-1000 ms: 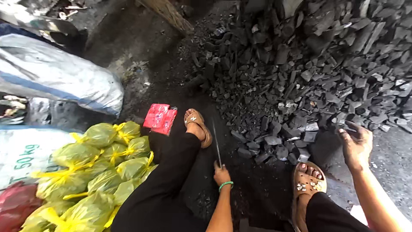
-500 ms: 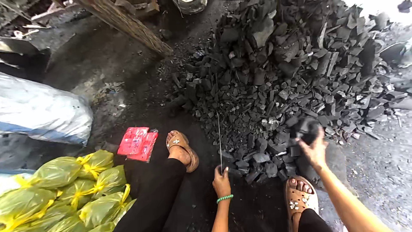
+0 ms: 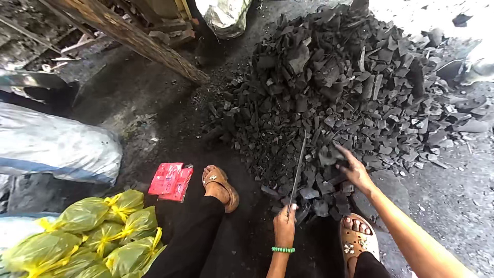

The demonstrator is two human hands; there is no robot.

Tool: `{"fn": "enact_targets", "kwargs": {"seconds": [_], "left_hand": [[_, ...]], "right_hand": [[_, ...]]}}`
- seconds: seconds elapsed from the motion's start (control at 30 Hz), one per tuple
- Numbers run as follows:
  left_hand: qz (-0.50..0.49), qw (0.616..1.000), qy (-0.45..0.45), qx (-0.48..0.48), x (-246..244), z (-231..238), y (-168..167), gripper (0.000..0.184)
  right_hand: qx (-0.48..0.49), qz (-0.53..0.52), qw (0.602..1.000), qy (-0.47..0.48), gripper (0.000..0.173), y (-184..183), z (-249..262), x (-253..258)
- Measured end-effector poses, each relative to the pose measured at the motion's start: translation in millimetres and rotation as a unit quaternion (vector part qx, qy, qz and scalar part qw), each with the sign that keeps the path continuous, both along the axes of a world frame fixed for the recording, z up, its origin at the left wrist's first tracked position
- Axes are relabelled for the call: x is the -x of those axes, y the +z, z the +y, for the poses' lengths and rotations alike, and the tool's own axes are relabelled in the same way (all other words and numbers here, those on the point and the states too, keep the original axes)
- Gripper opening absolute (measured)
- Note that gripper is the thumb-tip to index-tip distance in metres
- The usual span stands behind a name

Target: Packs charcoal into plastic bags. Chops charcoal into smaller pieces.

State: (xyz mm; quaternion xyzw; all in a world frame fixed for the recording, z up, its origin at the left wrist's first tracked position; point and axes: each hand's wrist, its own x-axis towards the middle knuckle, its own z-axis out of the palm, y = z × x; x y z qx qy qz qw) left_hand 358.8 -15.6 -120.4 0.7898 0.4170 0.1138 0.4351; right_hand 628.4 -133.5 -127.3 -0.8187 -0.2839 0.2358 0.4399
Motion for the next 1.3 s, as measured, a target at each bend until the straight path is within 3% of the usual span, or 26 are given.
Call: {"fn": "enact_targets", "kwargs": {"seconds": [0.13, 0.27, 0.37, 0.47, 0.57, 0.63, 0.7, 0.8, 0.93, 1.1, 1.2, 1.3], "left_hand": [[-0.048, 0.999, 0.003, 0.002, 4, -24, 3, 0.032], [-0.074, 0.996, -0.009, 0.047, -11, -39, 9, 0.033], [-0.075, 0.994, -0.008, 0.076, -19, -46, 13, 0.034], [-0.070, 0.994, 0.009, 0.081, -18, -51, 14, 0.034], [-0.046, 0.997, 0.016, 0.059, -8, -51, 14, 0.033], [-0.025, 0.999, 0.012, 0.043, -4, -48, 15, 0.033], [-0.019, 1.000, 0.002, 0.020, -2, -46, 16, 0.033], [-0.031, 0.999, -0.025, -0.033, -6, -45, 21, 0.033], [-0.077, 0.988, -0.084, -0.104, -14, -52, 24, 0.033], [-0.091, 0.975, -0.175, -0.105, -34, -80, 12, 0.031], [-0.046, 0.970, -0.225, -0.076, -61, -93, 33, 0.028], [-0.180, 0.950, -0.211, -0.146, -88, -107, 59, 0.024]], "right_hand": [[-0.031, 0.077, 0.994, -0.071, 0.069, 12, -8, -3], [0.021, 0.019, 0.999, -0.030, 0.043, 23, -34, 6], [0.081, 0.033, 0.996, 0.015, 0.037, 16, -45, 9], [-0.008, 0.116, 0.993, 0.010, 0.032, 16, -41, 11], [-0.019, 0.065, 0.994, -0.080, 0.036, 17, -18, 10], [0.076, 0.039, 0.990, -0.108, 0.054, 17, 2, 5], [0.161, 0.033, 0.984, -0.071, 0.065, 13, 21, 3], [0.125, 0.007, 0.989, -0.080, 0.056, 17, 31, 12], [0.041, -0.046, 0.991, -0.116, 0.055, 37, -10, 22], [0.163, -0.053, 0.974, -0.146, 0.052, 8, -108, 26], [0.221, -0.018, 0.966, -0.136, 0.051, -14, -127, 32], [0.181, -0.026, 0.972, -0.148, 0.054, -18, -126, 33]]}}
